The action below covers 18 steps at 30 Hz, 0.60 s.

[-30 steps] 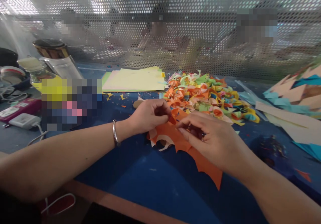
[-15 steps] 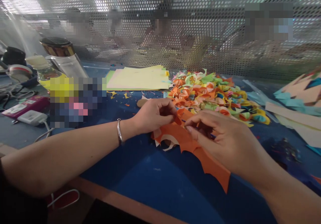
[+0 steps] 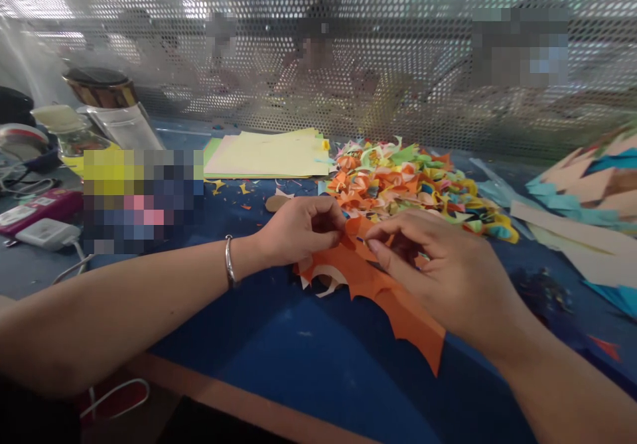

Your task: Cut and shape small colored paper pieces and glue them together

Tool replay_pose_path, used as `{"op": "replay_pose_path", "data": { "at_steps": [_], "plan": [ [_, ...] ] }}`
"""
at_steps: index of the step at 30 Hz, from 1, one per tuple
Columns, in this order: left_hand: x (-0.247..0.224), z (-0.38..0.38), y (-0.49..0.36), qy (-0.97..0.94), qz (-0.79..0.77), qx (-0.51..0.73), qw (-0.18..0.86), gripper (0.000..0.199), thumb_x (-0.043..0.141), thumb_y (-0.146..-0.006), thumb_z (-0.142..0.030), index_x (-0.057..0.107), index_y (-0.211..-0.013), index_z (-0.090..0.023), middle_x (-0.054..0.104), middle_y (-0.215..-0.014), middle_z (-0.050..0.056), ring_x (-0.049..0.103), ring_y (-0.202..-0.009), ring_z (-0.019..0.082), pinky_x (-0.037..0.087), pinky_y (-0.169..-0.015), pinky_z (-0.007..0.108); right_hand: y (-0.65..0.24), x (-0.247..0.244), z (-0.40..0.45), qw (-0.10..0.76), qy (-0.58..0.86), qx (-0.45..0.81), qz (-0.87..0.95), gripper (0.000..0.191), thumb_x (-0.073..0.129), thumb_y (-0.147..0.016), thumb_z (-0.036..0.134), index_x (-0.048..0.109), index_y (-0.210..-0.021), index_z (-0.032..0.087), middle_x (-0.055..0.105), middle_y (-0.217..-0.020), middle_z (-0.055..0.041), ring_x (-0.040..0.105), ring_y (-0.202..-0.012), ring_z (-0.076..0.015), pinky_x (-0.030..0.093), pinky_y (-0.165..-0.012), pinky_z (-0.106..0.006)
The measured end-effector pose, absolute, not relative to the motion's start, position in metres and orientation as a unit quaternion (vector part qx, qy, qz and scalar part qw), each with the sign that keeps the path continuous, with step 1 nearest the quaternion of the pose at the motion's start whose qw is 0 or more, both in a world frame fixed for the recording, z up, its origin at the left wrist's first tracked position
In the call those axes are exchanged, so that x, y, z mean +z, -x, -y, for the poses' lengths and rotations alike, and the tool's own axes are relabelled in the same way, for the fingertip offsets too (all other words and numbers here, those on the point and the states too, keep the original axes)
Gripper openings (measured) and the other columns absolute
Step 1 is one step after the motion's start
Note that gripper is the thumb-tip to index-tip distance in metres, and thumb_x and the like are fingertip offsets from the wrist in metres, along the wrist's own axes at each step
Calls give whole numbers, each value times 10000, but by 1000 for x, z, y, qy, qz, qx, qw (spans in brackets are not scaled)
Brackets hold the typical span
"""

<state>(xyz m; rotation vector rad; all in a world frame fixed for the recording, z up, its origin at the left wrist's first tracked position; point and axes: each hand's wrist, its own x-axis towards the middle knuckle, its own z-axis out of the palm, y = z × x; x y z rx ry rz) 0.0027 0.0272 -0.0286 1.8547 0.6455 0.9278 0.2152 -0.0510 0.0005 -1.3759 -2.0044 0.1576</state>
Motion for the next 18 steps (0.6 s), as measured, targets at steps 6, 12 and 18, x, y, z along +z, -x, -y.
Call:
{"op": "replay_pose_path", "data": {
  "at_steps": [6,12,18],
  "plan": [
    [-28,-25,-3,-756,-260,374,470,117,670,-714,-90,634,-764,-190,689,-737,-16,629,-671,98,516,-657,239,-210,3,52,357,534,58,764,180,653,-875,389,764,-846,251,773,-842,-58,678,-666,-177,516,-542,-271],
    [-26,-22,-3,-755,-245,367,484,139,657,-697,-73,613,-749,-195,677,-740,-22,628,-688,99,516,-685,242,-212,-1,51,363,516,39,775,177,656,-908,380,751,-848,243,768,-856,-49,689,-677,-175,526,-576,-284],
    [-26,-20,-4,-771,-236,358,472,116,642,-711,-88,630,-767,-189,698,-772,2,641,-710,114,529,-694,256,-212,-3,52,351,504,22,789,152,649,-944,334,731,-874,227,750,-868,-42,680,-667,-156,507,-582,-283]
  ]
}}
